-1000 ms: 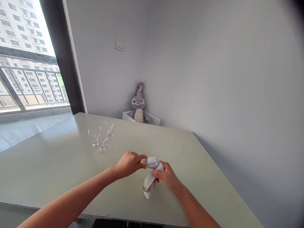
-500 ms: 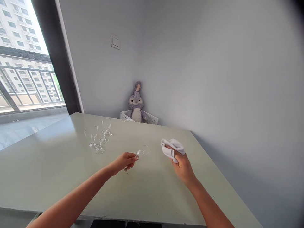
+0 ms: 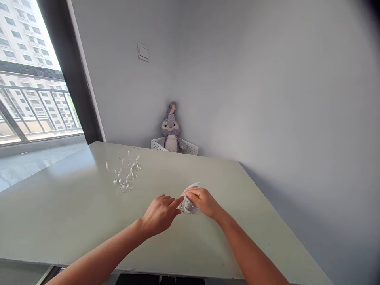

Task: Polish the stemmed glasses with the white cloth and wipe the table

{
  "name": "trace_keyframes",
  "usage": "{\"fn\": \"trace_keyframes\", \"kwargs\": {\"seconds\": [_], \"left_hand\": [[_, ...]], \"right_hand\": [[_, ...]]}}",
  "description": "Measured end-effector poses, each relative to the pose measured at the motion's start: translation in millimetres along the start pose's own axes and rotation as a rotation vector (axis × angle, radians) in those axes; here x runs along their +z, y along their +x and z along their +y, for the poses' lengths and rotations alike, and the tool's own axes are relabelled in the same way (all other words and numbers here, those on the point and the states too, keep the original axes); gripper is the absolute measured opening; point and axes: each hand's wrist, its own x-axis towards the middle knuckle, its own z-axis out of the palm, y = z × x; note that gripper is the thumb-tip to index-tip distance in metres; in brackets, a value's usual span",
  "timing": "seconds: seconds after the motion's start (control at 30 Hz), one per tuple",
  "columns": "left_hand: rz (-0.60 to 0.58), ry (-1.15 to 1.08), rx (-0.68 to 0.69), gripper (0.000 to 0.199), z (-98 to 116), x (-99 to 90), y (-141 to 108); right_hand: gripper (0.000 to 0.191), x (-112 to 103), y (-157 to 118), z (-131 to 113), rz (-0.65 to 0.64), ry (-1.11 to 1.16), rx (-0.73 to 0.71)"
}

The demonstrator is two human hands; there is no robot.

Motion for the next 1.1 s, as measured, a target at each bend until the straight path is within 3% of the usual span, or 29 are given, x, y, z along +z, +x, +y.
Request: {"fn": "trace_keyframes", "kwargs": {"seconds": [0.07,0.13,0.2,0.27,0.4,0.6,0.7,0.83,0.97,1.1], "left_hand": [[0.026,-0.029,-0.031,0.038,-3,4.0,-1],[0.067,-0.06,-0.11,0.039,-4,9.9,1],[0.127,-0.072,-0.202,0.038,-2,16.9,4],[0.193,-0.07,-0.283,0.038,2,23.6,9],[0.353,-0.112,-0.408,0.041,16,33.1,21],[0.589,-0.184,-0.566,0.05,32,39.6,29],[0.532,-0.336,-0.564,0.054,29,39.0,28],[0.26,-0.853,-0.637,0.049,15,25.4,26],[0.131,-1.425,-0.729,0.059,3,6.1,30],[0.111,-1.547,-0.682,0.058,-3,1.8,34]], "right_hand": [[0.029,-2,7,11,0.039,0.372,0.183],[0.027,6,10,23,0.241,0.707,0.319],[0.024,20,10,29,0.464,0.934,0.357],[0.025,35,9,28,0.568,1.061,0.302],[0.039,57,9,9,0.55,1.169,0.101],[0.048,77,9,-4,0.326,1.103,0.128],[0.043,79,7,2,0.309,1.066,0.131],[0.036,74,6,13,0.359,1.021,0.266],[0.043,64,5,19,0.167,1.086,0.333],[0.046,57,1,25,0.072,1.119,0.377]]}}
